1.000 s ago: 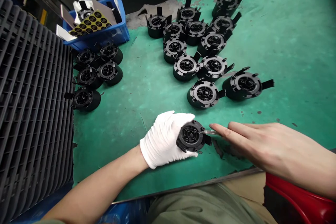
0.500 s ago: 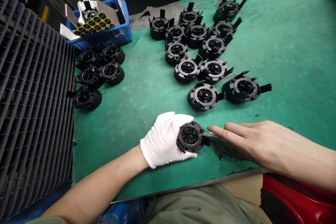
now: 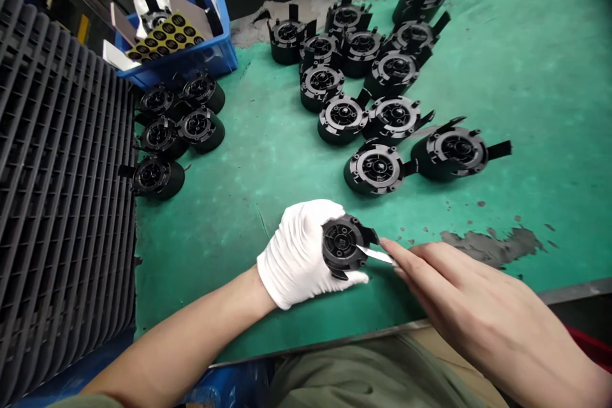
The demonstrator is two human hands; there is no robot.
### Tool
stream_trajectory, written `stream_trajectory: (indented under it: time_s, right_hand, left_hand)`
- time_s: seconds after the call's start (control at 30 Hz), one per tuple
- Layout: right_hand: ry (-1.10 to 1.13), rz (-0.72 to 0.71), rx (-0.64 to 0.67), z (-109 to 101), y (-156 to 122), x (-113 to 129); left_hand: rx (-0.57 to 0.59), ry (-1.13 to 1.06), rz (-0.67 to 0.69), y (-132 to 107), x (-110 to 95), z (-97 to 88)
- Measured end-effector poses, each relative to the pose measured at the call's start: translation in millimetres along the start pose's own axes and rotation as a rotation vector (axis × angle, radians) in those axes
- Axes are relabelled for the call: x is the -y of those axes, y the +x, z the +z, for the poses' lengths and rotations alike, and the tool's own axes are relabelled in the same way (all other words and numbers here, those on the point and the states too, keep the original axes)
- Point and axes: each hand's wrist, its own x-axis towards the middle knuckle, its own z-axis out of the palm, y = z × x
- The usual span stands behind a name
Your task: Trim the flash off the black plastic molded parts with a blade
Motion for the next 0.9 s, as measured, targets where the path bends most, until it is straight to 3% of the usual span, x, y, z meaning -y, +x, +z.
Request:
stream_trajectory:
  time_s: [0.2,0.43,0.67,0.9]
  right_hand:
    - [-0.1,-0.135,-0.028,-8.1,12.9,3.4]
    - [-0.096,-0.111,-0.054,-7.5,16.2,5.0]
    - [-0.102,-0.166,-0.037,-16.9,24.9,3.6]
    - [-0.163,-0.167,-0.049,-13.6,26.0,3.8]
  left_hand:
    - [0.036,-0.048,-0.032,10.8,-5.0,-3.7]
    - [0.012,-0.034,-0.026,9.8,-5.3,-2.4]
    - [0.095,-0.077,-0.087,14.3,-7.3,-6.5]
    - [0.116,-0.094,-0.108,20.3,-9.5,-10.2]
